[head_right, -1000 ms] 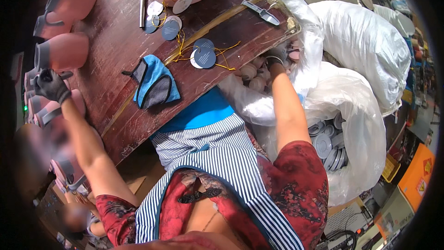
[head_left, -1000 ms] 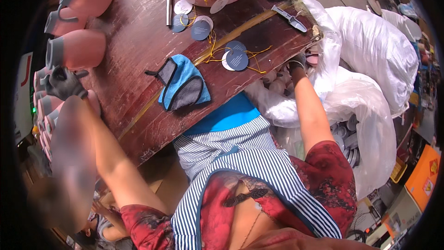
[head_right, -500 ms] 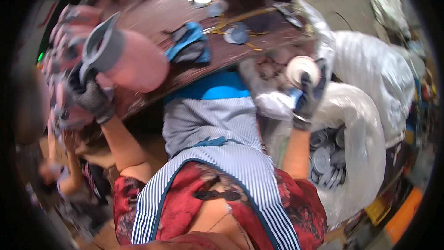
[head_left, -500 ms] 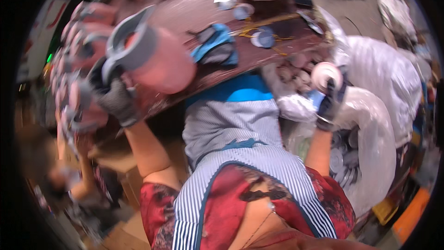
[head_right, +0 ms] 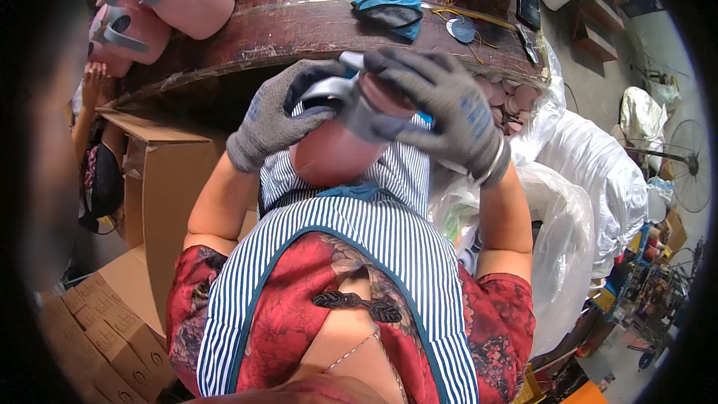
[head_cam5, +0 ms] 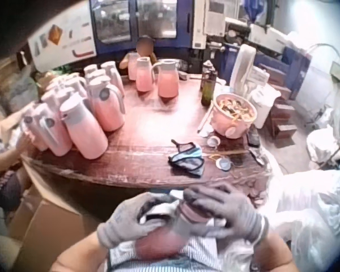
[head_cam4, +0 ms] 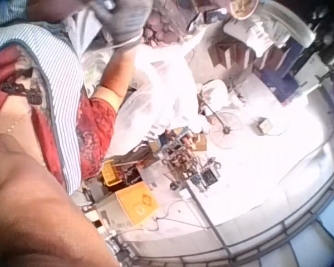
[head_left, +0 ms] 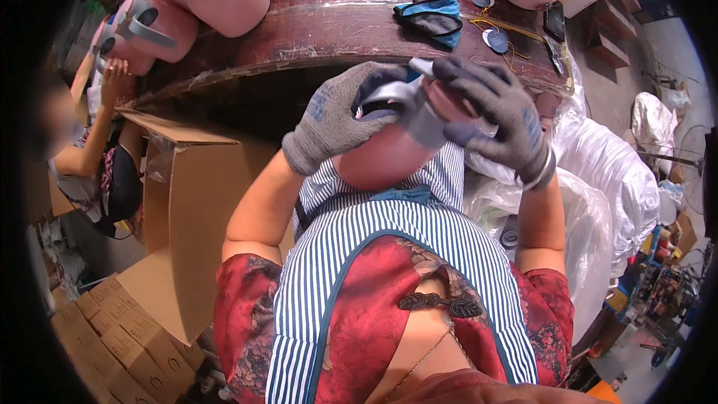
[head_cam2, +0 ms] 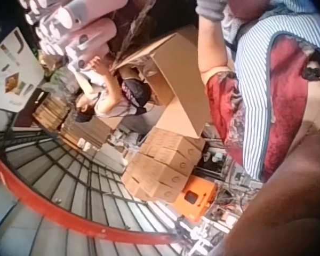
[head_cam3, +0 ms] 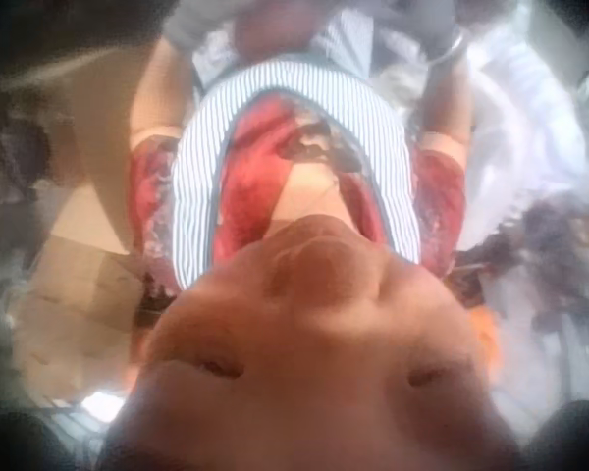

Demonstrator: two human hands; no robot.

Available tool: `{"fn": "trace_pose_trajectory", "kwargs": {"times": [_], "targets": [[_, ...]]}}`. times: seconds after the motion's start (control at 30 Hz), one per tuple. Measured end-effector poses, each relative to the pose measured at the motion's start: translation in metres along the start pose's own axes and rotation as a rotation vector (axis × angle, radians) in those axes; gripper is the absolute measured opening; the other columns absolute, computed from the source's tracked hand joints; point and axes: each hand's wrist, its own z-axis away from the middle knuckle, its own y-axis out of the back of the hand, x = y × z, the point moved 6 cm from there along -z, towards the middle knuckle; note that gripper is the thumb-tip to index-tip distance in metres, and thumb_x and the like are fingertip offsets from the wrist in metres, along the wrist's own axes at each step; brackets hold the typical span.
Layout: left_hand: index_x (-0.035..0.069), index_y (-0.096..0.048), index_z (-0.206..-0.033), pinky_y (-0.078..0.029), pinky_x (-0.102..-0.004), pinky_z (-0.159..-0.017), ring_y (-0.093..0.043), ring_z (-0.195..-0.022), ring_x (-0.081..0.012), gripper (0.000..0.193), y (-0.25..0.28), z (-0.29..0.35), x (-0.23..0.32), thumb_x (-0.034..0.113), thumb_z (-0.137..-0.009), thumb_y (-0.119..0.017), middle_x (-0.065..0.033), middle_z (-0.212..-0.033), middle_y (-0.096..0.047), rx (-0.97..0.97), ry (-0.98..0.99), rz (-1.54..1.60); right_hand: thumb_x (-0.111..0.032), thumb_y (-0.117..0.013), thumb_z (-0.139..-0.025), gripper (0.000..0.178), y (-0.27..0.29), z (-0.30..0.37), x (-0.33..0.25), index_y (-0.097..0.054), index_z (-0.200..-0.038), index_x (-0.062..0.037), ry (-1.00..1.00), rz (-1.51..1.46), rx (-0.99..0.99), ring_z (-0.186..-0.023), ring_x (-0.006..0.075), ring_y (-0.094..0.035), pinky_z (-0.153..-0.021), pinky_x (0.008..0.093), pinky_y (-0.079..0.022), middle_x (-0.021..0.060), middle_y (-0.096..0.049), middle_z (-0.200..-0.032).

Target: The person assembles pink kettles by attaching grey handles and lids. They pick up each kettle, fit the handle, and then secure the lid before placing the finished unit on a wooden table.

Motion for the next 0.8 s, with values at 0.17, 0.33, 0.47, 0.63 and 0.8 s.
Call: {"fn": "trace_pose_trajectory", "kwargs": {"times": [0.17,0.33,0.47,0.63,0.8], "targets": [[0.000,-0.058,-0.130,-0.049,-0.0311,-0.099,-0.061,-0.112,-0.0137,0.055,0.000,0.022,-0.045,0.010,-0.081,-0.081,-0.0099,-0.124,-0.066,0.212,0.144,0.241,-0.041,-0.071,-0.082,0.073,-0.037,-0.011,0.036,-0.051,-0.146,-0.0125,0.084,-0.507,0.063,-0.140,0.0398,-0.040,-0.115,0.0489,-0.030,0.0196,-0.045,-0.151],[0.003,-0.065,-0.112,-0.050,-0.0266,-0.084,-0.062,-0.091,-0.0104,0.037,0.011,0.024,-0.045,0.015,-0.082,-0.082,-0.0039,-0.097,-0.069,0.108,0.227,0.122,-0.045,-0.072,-0.080,0.068,-0.030,-0.008,0.019,-0.060,-0.138,-0.0124,0.222,-0.110,0.053,-0.138,0.0441,-0.041,-0.115,0.0507,-0.028,0.0233,-0.042,-0.152],[0.002,-0.065,-0.109,-0.051,-0.0269,-0.083,-0.062,-0.088,-0.0100,0.034,0.005,0.020,-0.058,0.015,-0.082,-0.081,-0.0038,-0.094,-0.068,0.063,0.181,0.161,-0.055,-0.069,-0.081,0.079,-0.042,0.001,0.029,-0.052,-0.145,-0.0107,0.217,-0.168,0.055,-0.138,0.0452,-0.039,-0.115,0.0518,-0.029,0.0246,-0.038,-0.153],[0.002,-0.066,-0.108,-0.051,-0.0274,-0.081,-0.063,-0.086,-0.0113,0.038,-0.013,0.001,-0.041,0.019,-0.079,-0.083,-0.0052,-0.092,-0.068,-0.035,0.161,0.094,-0.066,-0.075,-0.066,0.112,-0.018,0.011,0.002,-0.037,-0.151,-0.0037,-0.111,0.420,-0.140,-0.115,0.0408,-0.057,-0.097,0.0488,-0.048,0.0248,-0.051,-0.135],[0.002,-0.067,-0.108,-0.051,-0.0275,-0.080,-0.064,-0.085,-0.0117,0.039,-0.015,-0.011,-0.024,0.021,-0.079,-0.084,-0.0058,-0.091,-0.069,-0.161,0.083,0.166,-0.069,-0.066,-0.075,0.091,0.045,-0.015,-0.007,-0.050,-0.147,-0.0150,0.109,0.471,-0.290,-0.117,0.0351,-0.056,-0.099,0.0473,-0.044,0.0130,-0.058,-0.132]]}}
